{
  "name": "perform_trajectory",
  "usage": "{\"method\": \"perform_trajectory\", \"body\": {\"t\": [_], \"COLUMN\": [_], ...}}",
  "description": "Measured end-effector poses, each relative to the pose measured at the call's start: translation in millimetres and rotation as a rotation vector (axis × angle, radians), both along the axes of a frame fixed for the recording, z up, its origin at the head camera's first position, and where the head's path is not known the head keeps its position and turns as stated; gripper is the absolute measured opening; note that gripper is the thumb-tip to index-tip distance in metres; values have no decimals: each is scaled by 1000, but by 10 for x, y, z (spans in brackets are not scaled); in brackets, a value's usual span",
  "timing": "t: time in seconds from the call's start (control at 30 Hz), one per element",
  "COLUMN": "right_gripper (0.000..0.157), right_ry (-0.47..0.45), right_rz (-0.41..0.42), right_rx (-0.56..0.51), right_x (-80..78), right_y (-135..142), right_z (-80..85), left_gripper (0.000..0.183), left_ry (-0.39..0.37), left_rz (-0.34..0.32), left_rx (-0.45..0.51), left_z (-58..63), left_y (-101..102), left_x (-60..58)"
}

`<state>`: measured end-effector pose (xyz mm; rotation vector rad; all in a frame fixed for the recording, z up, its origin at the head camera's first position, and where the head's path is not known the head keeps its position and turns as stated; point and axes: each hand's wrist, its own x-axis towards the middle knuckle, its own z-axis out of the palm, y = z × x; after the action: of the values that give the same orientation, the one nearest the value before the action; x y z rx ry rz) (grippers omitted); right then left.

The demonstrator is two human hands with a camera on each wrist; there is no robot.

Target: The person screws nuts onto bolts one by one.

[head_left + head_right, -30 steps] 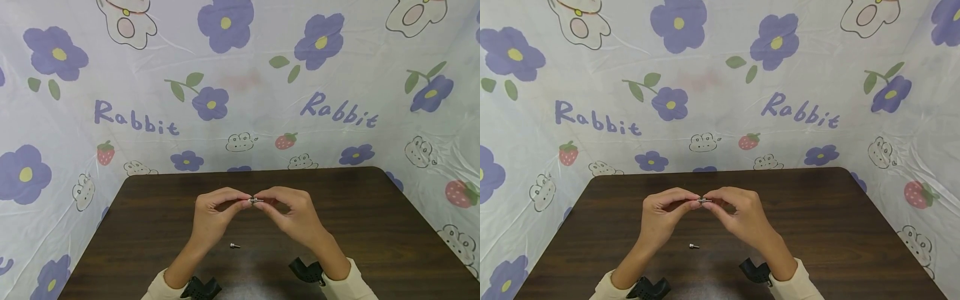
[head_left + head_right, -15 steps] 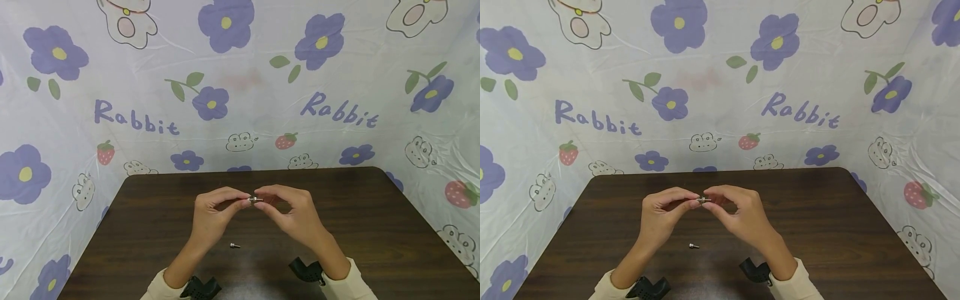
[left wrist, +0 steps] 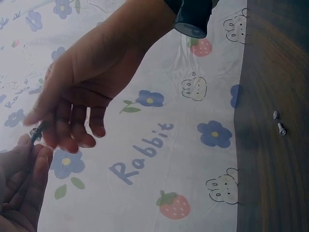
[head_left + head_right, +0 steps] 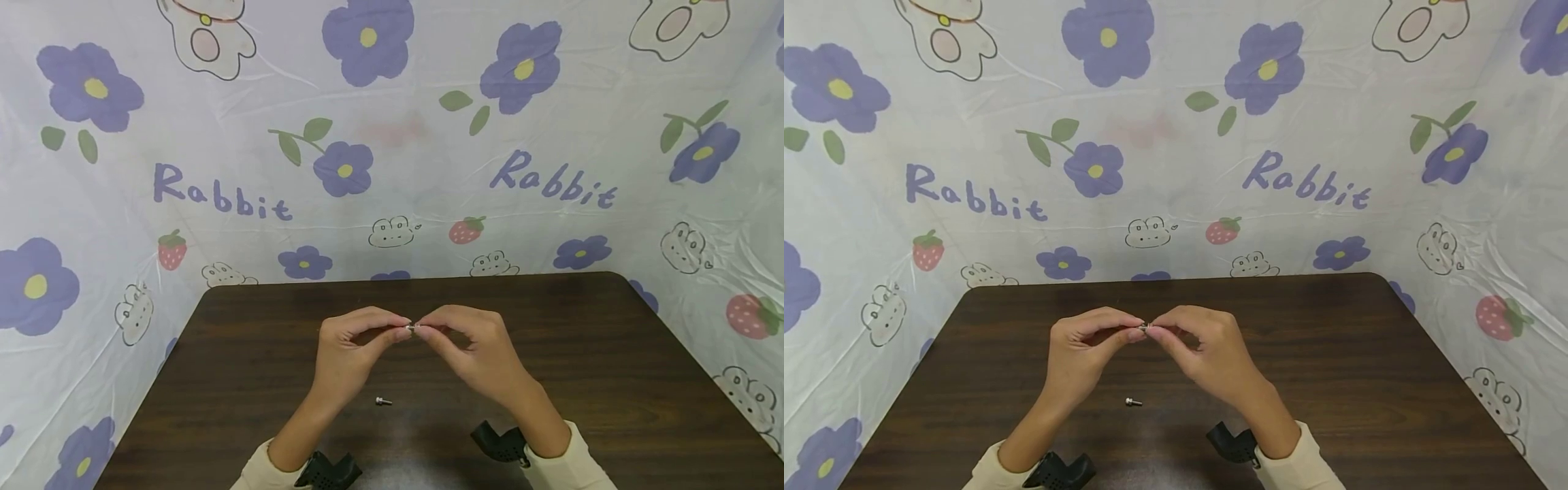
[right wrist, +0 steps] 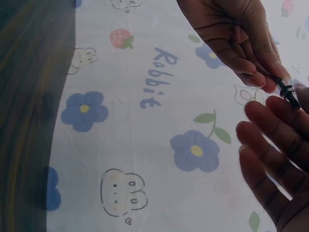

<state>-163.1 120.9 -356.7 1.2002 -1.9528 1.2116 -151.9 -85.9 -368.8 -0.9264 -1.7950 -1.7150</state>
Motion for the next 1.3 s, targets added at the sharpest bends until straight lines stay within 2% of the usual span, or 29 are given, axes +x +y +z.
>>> {"method": "perform_trajectory", "body": {"t": [0.1,0.17,0.23,0.4,0.53,0.8,0.87,1.07,1.3], "right_gripper": [15,15,11,19,18,14,13,26,20], "right_ry": [-60,-73,-61,18,30,-61,-52,7,29], "right_rz": [-11,-18,-15,11,15,5,-3,9,15], "right_rx": [16,18,9,-18,-21,17,10,-21,-18], "right_x": [6,7,7,0,1,19,22,21,9], "right_y": [8,14,18,15,2,-4,1,13,-1], "right_z": [-3,-9,-9,-1,5,1,0,13,9], "left_gripper": [13,13,14,14,14,14,14,15,15], "left_ry": [-2,-8,-7,-3,-3,4,3,9,12], "left_rz": [1,4,6,6,-4,-22,-18,-5,-14], "left_rx": [7,7,6,0,2,16,18,13,8], "left_z": [4,5,4,5,5,-5,-7,-5,-2], "left_y": [4,0,-5,-12,-14,-6,-10,-16,-11], "left_x": [-3,-3,-4,-8,-11,-11,-10,-10,-5]}}
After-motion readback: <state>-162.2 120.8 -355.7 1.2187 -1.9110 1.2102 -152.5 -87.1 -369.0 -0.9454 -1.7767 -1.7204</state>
